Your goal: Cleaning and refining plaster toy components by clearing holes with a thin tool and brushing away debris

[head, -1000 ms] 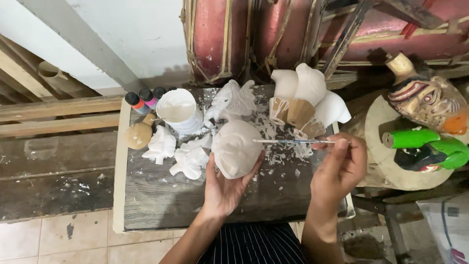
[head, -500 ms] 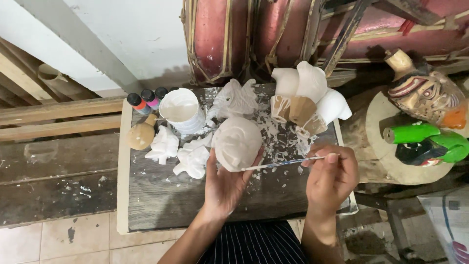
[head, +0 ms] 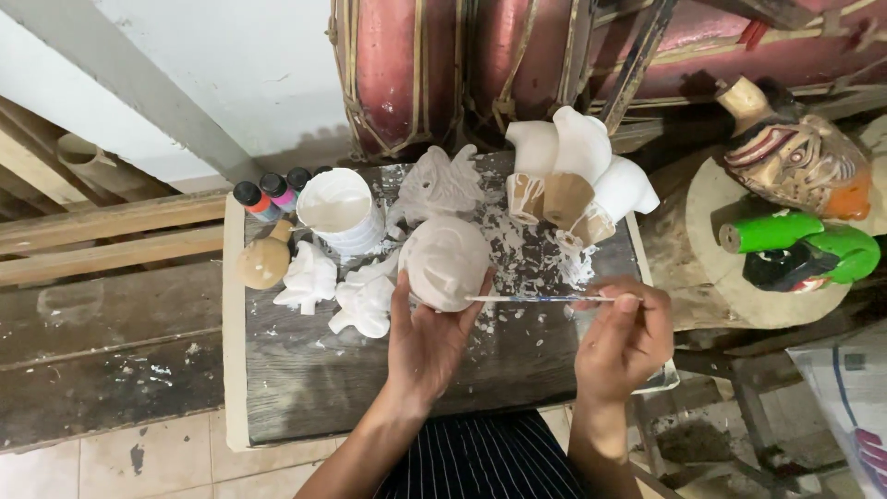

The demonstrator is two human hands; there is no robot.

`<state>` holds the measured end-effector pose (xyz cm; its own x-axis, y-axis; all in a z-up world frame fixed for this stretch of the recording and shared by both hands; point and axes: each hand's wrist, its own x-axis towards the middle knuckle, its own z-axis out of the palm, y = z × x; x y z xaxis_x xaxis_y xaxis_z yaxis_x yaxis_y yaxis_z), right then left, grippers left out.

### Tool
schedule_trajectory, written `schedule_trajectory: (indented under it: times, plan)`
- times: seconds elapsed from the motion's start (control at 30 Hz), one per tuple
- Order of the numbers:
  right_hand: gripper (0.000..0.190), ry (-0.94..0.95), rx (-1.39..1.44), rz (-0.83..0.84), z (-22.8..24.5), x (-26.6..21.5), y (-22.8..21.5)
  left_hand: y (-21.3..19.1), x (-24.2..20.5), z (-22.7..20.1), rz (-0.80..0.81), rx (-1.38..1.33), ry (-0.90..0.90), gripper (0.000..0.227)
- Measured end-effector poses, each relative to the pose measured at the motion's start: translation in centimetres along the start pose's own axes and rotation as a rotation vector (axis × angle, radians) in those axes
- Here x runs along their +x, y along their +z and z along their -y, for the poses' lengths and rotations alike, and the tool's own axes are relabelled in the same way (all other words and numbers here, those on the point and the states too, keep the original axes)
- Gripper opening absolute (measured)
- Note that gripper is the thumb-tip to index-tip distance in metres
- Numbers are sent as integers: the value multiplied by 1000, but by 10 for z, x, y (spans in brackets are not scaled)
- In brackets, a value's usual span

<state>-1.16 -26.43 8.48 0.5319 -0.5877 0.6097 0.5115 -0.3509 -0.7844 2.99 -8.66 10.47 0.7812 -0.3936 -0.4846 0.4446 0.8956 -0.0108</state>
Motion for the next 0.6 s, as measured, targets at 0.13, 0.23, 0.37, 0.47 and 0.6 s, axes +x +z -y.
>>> schedule_trajectory:
  times: [0.13,0.23,0.37,0.47,0.6]
  plan:
    - [25,-29,25,-24,-8,-12,-13,-1,3,-2,-8,-25,17,93]
    - [26,-44,16,7,3,-11,-4,2,2,-3,-16,19,11,91]
    - [25,-74,27,40,4,-13,-4,5,2,-4,-49,29,21,94]
    - [25,-117,5,73,7,-14,-2,9,1,-4,-81,39,13,94]
    - [27,-182,-35,141,12,-11,2,6,6,-4,-82,100,17,98]
